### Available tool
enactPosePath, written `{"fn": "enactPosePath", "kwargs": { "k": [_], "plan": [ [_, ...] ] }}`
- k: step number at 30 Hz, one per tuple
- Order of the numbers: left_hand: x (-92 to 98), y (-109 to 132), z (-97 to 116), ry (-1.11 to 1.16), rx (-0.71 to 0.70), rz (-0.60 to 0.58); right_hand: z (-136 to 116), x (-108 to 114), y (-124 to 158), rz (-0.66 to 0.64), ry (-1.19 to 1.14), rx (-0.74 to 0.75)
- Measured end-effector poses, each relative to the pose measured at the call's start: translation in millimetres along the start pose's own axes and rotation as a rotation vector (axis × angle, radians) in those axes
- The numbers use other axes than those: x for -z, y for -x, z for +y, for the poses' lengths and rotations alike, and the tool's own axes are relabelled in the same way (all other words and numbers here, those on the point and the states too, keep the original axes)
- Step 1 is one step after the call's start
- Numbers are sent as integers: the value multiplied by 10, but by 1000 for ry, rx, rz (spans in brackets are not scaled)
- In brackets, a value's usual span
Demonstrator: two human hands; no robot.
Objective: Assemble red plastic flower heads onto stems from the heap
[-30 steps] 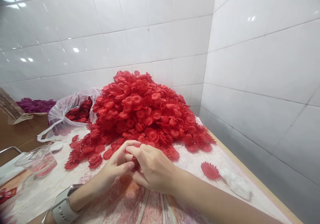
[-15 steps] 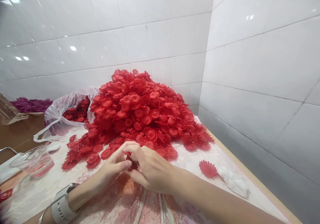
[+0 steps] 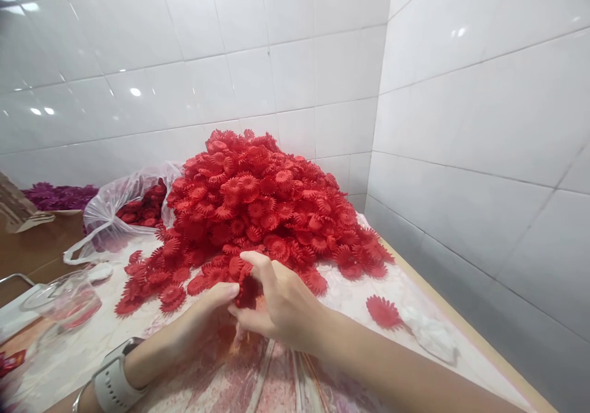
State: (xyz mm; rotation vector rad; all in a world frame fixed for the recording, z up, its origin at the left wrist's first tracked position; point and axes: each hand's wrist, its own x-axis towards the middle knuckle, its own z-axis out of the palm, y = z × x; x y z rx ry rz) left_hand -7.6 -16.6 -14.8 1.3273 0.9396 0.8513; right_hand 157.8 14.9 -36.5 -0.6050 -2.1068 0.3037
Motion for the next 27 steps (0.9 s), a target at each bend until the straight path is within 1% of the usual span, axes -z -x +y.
{"fn": "enactPosePath", "kwargs": {
  "k": [3,5,7,9,11,18,23,27],
  "plan": [
    [-4,3,9,27,94,37,-38,16,-10,8,147,54],
    [-9,-6,26,-7,128,56,-59,22,-9,27,201,106],
    [-11,-26,32,-62,112,33,-70,24,-7,16,206,158],
    [-7,-53,15,-90,65,6,-68,23,-7,-19,199,194],
    [-1,-80,-18,-85,39,-3,-59,15,-9,-56,203,196],
    [35,-138,-135,-60,42,12,-48,-22,6,-157,195,127],
    [49,-148,-201,-20,35,27,-55,18,-9,-168,145,123],
    [19,-134,-198,37,49,12,-51,43,-19,-151,126,176]
  ]
}}
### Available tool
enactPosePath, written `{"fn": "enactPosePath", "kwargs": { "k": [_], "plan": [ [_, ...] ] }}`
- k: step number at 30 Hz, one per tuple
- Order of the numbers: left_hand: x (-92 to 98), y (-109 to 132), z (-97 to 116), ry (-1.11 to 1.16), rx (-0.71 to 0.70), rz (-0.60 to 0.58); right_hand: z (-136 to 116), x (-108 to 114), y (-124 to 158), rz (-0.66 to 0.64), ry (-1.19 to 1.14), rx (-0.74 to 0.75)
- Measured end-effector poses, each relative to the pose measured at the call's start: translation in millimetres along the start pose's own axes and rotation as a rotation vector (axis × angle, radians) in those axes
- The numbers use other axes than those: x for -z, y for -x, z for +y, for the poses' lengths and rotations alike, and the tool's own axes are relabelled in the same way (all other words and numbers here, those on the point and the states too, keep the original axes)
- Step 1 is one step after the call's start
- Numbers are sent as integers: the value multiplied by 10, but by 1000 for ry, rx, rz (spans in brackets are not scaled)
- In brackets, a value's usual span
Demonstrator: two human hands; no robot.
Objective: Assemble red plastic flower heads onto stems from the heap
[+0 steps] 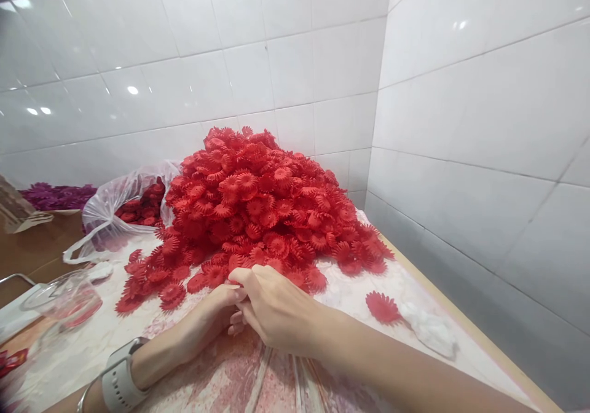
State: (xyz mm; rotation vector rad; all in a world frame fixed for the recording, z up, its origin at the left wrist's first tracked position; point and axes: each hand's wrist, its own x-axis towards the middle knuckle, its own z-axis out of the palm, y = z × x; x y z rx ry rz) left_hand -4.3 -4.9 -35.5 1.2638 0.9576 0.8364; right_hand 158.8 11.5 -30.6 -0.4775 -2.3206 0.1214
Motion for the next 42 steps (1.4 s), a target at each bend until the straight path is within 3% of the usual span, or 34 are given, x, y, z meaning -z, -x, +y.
{"fn": "enactPosePath", "kwargs": {
  "k": [5,10,17,27,33,36,39,42],
  "plan": [
    [-28,22,46,35,24,-5,8,-10,6,35,-60,29],
    [-31,33,111,85,50,-40,-18,23,5,38,-215,-283],
    [2,39,203,52,-51,18,-36,35,-25,321,-439,-434],
    [-13,61,249,25,-56,32,-42,31,-51,260,-501,-515],
    [22,43,229,139,172,-164,-73,35,-78,177,-764,-605],
    [41,14,189,160,200,-180,-82,11,-78,157,-845,-634],
    [25,1,161,166,183,-175,-81,-5,-68,154,-802,-633],
    [-14,24,164,210,112,-81,-70,0,-59,212,-590,-536]
  ]
}}
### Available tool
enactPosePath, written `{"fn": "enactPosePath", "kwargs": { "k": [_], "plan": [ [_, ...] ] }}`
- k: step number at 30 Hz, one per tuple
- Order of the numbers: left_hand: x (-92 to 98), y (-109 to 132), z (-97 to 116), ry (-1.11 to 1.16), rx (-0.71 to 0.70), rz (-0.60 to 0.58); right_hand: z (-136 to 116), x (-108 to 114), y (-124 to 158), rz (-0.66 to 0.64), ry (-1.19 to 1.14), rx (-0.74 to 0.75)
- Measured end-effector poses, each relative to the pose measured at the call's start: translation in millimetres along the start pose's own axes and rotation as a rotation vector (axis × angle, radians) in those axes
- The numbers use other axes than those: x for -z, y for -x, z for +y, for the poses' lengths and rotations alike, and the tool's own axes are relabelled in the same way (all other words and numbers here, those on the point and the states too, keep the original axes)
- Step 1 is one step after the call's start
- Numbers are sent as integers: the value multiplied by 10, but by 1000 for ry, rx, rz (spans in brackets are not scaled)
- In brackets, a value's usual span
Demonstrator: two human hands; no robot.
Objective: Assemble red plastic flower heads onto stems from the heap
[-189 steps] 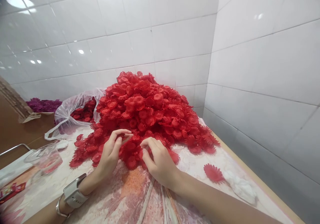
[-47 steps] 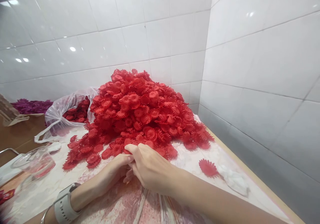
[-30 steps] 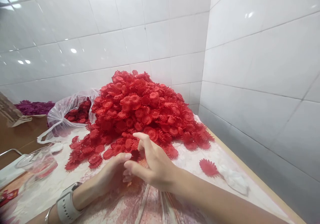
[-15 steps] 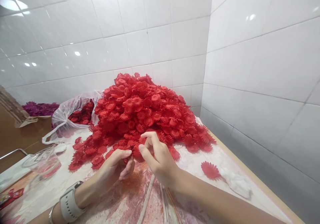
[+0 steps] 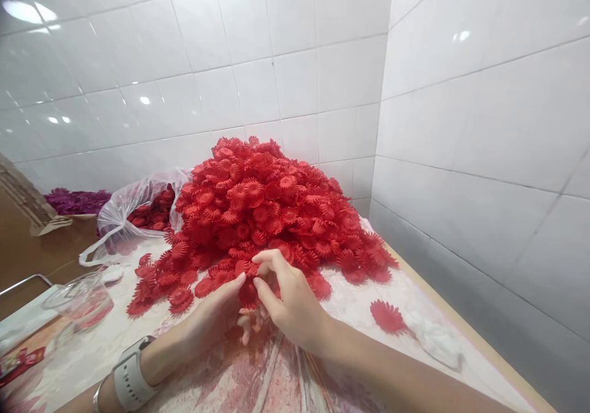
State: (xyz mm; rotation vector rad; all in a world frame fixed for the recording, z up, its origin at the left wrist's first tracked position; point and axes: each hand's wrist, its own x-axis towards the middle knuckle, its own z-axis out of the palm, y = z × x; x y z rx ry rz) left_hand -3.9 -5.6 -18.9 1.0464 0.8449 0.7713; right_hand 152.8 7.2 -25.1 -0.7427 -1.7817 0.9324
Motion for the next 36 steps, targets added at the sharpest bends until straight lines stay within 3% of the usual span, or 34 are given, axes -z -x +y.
{"fn": "enactPosePath", "kwargs": {
  "k": [3,6,11,16,36],
  "plan": [
    [-30,23,21,-15,-145,76,-16,23,-17,215,158,94],
    [-15,5,50,-104,-285,138,-49,48,-55,309,6,-50],
    [50,-50,65,-184,-430,288,-57,50,-117,168,-428,-292],
    [28,-24,50,-256,-467,278,-32,23,-127,130,-618,-373],
    [18,-35,32,-221,-484,247,42,43,-132,66,-599,-342]
  ]
}}
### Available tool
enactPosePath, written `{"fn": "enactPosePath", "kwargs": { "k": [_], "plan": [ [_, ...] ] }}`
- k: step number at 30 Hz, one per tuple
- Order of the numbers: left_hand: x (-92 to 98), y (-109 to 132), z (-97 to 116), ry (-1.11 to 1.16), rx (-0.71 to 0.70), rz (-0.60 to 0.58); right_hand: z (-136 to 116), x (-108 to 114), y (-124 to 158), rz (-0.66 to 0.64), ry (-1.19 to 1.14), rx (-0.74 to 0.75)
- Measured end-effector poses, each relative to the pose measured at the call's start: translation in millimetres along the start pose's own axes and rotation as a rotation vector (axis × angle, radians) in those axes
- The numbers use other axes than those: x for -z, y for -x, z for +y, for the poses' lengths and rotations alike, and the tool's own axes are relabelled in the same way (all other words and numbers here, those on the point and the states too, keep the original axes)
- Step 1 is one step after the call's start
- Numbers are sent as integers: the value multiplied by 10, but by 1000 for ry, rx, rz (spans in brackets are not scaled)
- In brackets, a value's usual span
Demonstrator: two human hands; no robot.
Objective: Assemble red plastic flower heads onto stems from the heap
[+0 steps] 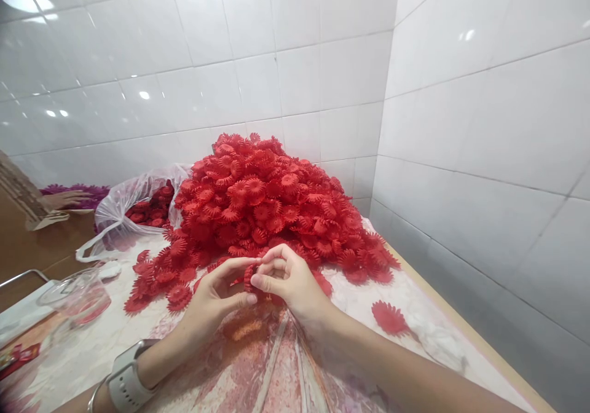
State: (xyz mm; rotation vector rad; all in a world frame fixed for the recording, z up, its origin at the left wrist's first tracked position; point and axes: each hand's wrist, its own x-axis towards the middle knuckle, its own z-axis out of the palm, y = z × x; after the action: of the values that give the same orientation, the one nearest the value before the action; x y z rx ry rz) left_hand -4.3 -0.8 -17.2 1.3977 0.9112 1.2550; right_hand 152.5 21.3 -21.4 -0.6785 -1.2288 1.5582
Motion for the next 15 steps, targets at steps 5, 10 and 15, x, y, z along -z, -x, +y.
{"fn": "enactPosePath", "kwargs": {
  "k": [5,10,15],
  "plan": [
    [10,11,-9,-81,-21,28,1,-14,20,-28,86,34],
    [-3,44,10,-245,-46,2,33,-34,25,-69,127,114],
    [-18,44,33,-176,-15,93,-17,-38,77,-16,411,228]
  ]
}}
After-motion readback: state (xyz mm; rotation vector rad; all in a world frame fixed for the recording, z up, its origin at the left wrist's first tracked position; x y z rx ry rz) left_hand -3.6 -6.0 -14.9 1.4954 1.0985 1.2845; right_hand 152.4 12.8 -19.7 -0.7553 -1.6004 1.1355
